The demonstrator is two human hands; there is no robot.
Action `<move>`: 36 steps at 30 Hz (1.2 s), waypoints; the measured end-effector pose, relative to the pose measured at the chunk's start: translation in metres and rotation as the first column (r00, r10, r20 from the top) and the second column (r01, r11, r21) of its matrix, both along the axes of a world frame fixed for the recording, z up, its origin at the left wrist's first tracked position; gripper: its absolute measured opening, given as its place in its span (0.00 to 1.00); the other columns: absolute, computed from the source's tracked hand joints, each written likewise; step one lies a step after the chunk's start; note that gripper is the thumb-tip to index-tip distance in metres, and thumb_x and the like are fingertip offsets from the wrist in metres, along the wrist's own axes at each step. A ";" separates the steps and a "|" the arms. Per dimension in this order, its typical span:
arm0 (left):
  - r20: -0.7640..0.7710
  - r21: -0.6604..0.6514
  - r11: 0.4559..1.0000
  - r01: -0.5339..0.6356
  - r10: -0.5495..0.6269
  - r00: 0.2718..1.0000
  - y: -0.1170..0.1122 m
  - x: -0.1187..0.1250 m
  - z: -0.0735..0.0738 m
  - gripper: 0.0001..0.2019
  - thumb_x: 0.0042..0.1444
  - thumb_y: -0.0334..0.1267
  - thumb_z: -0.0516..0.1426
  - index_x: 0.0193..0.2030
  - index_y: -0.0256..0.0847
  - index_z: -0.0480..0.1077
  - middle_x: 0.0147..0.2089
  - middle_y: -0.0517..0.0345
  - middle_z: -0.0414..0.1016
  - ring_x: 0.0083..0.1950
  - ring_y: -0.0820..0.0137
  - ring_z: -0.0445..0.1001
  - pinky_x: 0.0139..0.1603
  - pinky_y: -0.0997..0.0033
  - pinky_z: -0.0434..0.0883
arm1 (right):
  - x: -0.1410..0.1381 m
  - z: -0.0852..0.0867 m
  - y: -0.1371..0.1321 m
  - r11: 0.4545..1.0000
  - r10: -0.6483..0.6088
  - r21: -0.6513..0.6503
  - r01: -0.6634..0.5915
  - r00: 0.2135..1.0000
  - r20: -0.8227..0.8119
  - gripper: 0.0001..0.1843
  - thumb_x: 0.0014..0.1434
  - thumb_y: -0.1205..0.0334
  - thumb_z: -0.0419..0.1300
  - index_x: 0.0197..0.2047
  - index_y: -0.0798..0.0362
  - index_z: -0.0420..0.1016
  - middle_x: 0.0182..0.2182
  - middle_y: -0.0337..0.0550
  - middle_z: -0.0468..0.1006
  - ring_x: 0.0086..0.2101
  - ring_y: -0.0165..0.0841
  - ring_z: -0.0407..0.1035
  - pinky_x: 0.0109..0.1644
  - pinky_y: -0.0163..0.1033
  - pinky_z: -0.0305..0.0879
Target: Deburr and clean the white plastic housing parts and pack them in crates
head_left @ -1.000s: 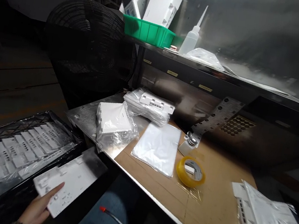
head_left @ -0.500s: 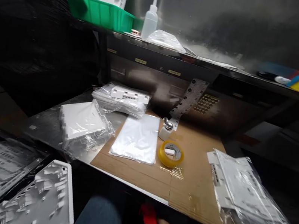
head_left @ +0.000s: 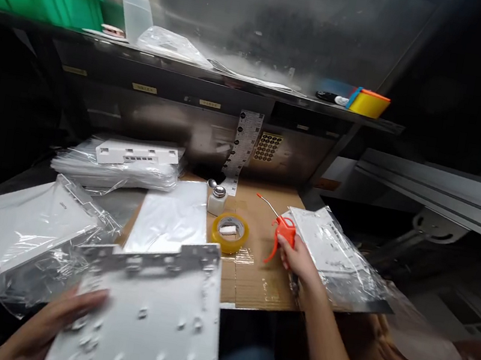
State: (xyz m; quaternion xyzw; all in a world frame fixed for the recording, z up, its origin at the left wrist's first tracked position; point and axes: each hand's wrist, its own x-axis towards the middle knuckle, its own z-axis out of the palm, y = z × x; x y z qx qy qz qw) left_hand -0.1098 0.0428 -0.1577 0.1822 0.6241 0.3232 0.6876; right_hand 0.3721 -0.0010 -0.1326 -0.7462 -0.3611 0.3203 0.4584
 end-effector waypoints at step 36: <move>-0.861 0.365 0.168 0.916 -0.314 0.400 0.111 0.071 0.006 0.11 0.62 0.46 0.57 0.43 0.46 0.60 0.40 0.52 0.82 0.43 0.57 0.79 0.47 0.60 0.70 | -0.082 -0.006 -0.109 0.913 -0.255 -0.014 0.409 0.541 -0.802 0.40 0.58 0.39 0.66 0.67 0.49 0.69 0.58 0.51 0.79 0.61 0.52 0.71 0.63 0.57 0.72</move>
